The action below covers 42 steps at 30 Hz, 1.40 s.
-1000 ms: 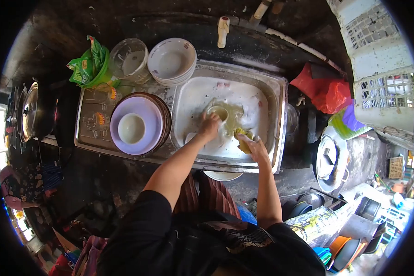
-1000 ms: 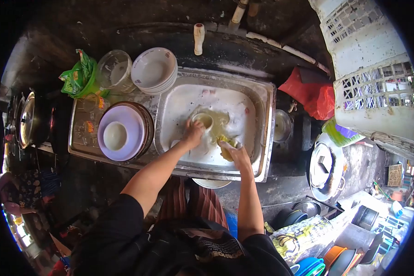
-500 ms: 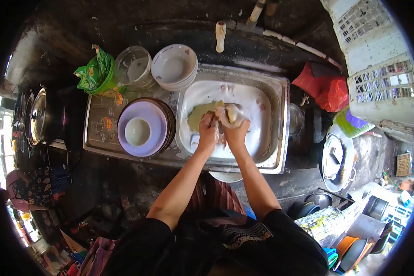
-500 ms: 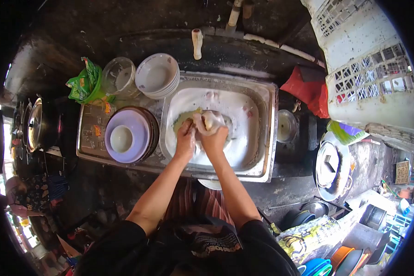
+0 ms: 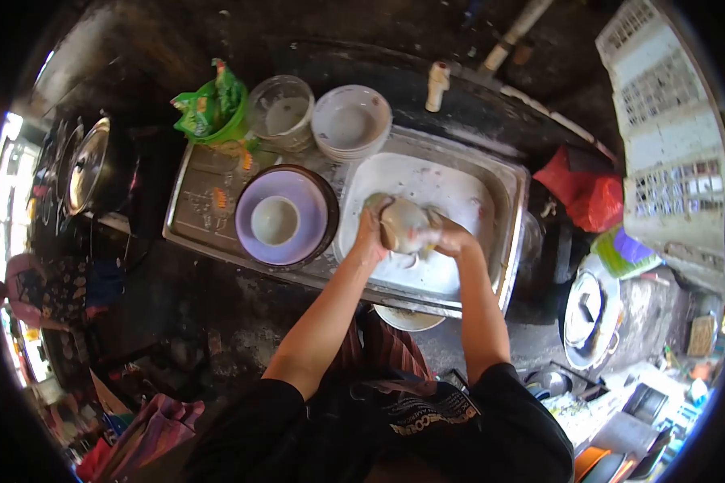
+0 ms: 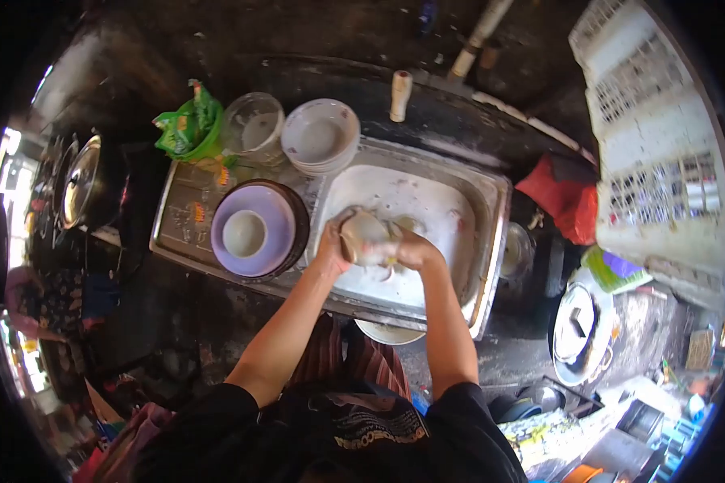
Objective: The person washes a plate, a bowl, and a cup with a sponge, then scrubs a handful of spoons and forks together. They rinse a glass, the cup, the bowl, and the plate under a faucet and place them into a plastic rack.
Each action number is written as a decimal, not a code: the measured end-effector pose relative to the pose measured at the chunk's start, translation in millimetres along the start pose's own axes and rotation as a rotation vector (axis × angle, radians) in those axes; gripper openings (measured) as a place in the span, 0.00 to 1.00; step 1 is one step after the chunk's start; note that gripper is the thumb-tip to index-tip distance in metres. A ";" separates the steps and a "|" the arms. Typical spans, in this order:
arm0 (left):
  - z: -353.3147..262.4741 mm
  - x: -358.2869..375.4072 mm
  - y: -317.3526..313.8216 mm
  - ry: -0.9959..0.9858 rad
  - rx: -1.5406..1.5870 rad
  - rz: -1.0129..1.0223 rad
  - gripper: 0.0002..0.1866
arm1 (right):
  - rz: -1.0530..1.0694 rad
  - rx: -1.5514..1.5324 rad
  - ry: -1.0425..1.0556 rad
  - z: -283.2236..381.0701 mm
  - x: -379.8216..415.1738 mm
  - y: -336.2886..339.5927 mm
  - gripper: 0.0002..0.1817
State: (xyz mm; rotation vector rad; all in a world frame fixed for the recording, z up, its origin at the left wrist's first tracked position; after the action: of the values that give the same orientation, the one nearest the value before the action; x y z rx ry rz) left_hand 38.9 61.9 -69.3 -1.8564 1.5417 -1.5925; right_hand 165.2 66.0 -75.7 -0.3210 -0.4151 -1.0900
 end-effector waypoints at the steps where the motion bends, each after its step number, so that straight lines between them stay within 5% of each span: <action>1: 0.9 0.8 4.2 0.009 0.043 -0.012 0.11 | -0.016 0.107 -0.007 55.7 25.6 -22.0 0.44; 2: -2.4 8.6 3.7 0.038 0.069 -0.034 0.11 | 0.008 0.116 -0.003 67.6 24.6 -35.9 0.44; 4: -23.9 33.4 -16.3 -0.062 0.141 0.151 0.11 | -0.051 -0.370 -0.129 73.9 22.7 -53.6 0.41; 6: -55.2 42.6 -19.5 -0.098 0.134 0.083 0.11 | -0.052 -0.388 -0.030 88.0 1.0 -62.2 0.34; 8: -96.9 56.0 -7.2 -0.284 0.079 -0.064 0.12 | -0.289 0.625 0.752 103.7 -42.7 -52.9 0.24; 10: -154.5 99.9 -18.4 -0.639 -0.141 -0.142 0.08 | -0.291 0.375 0.402 166.4 -70.4 -73.2 0.17; 12: -190.5 129.0 -7.5 -0.776 -0.283 -0.182 0.07 | -0.381 0.693 1.014 244.7 -88.2 -111.5 0.17; 13: -215.3 154.9 -22.8 -1.161 -0.972 -0.265 0.09 | -0.192 0.615 0.664 251.7 -128.8 -124.8 0.17; 14: -212.2 168.3 -40.6 -1.486 -1.701 -0.315 0.11 | -0.150 0.682 0.689 255.8 -159.9 -143.8 0.18; 18: -191.4 133.4 17.2 -1.285 -1.677 -0.308 0.23 | 0.062 1.198 0.716 241.2 -276.9 -201.0 0.17; 20: -152.6 132.1 12.6 -1.153 -1.925 -0.271 0.26 | 0.291 1.756 0.350 161.8 -364.9 -201.8 0.17; 22: -103.5 115.0 0.5 -1.122 -1.603 0.170 0.23 | 0.139 1.805 0.477 153.8 -350.8 -209.6 0.18; 23: -73.7 94.2 -2.7 -0.926 -1.515 0.349 0.21 | -0.035 1.845 0.614 163.9 -339.6 -213.4 0.20; 24: -46.0 82.2 0.1 -0.805 -1.756 0.349 0.21 | -0.029 1.848 0.609 178.4 -335.8 -219.4 0.20; 26: 13.9 38.2 46.9 -0.623 -1.952 0.390 0.22 | 0.423 1.797 0.152 193.7 -321.5 -224.6 0.24; 28: 53.1 -1.9 91.0 -0.647 -2.326 0.194 0.23 | 0.096 1.626 0.468 243.8 -272.3 -221.4 0.21; 30: 67.5 -24.3 116.6 -0.381 -2.410 0.225 0.31 | -0.091 1.342 0.838 272.6 -219.3 -203.1 0.18; 31: 70.3 -28.7 119.1 -0.474 -2.471 0.215 0.27 | -0.116 1.156 1.001 279.5 -196.2 -188.9 0.16; 34: 60.9 -34.4 108.1 -0.768 -2.654 0.284 0.21 | -0.119 1.025 0.986 282.8 -134.2 -146.9 0.16; 36: 40.3 -49.0 101.1 -0.660 -2.579 0.153 0.21 | -0.184 0.985 0.989 275.3 -107.7 -111.3 0.17; 37: 21.6 -54.4 90.9 -0.770 -2.467 -0.058 0.24 | -0.272 0.988 0.970 269.5 -90.5 -91.1 0.17; 38: 8.8 -67.5 90.4 -0.651 -2.310 -0.184 0.28 | -0.363 0.988 0.947 261.8 -71.8 -71.4 0.18; 42: -7.4 -72.5 62.9 -0.575 -1.974 -0.173 0.36 | -0.483 0.795 0.746 207.1 -10.3 -11.4 0.19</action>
State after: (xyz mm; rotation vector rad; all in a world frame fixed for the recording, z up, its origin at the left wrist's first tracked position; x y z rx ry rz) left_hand 10.4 98.0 -153.8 -2.5160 2.7106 1.2484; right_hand 116.4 162.0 101.9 0.9114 -0.2206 -1.3225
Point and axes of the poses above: each hand's wrist, its own x-axis away from the middle knuckle, its own y-axis out of the back of the hand, z = x × y, the point moved 7 cm from there along -x, towards the middle knuckle, and after that the axes turned 3 degrees about x, right-handed, at the moved point
